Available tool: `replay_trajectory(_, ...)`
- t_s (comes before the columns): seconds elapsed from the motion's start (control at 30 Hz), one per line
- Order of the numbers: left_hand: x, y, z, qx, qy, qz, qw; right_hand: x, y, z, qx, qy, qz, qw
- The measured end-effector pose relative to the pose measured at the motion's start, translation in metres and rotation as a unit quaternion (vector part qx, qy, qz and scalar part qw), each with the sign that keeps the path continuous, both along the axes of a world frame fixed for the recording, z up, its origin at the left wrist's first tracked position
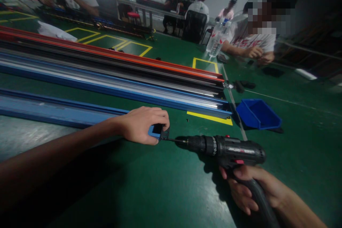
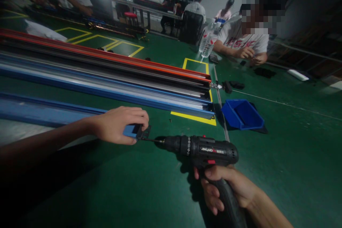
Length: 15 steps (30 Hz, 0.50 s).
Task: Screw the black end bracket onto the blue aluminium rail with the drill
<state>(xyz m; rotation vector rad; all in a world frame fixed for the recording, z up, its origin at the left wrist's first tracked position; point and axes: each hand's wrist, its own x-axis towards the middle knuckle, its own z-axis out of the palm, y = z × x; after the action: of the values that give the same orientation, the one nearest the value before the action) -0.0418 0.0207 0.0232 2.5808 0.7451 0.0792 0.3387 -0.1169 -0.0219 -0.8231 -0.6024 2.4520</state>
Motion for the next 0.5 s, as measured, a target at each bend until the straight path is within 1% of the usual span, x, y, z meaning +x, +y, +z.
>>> replay_trajectory(0.33, -0.0001, 0.0004, -0.0013, 0.001, 0.001, 0.002, 1.000, -0.0008, -0.0020, 0.0018, -0.007, -0.014, -0.015, 1.000)
replay_trajectory(0.5, 0.0004, 0.0006, -0.0009, 0.002, -0.002, -0.003, 1.000, 0.0010, -0.0030, -0.0009, 0.001, -0.018, -0.019, 1.000)
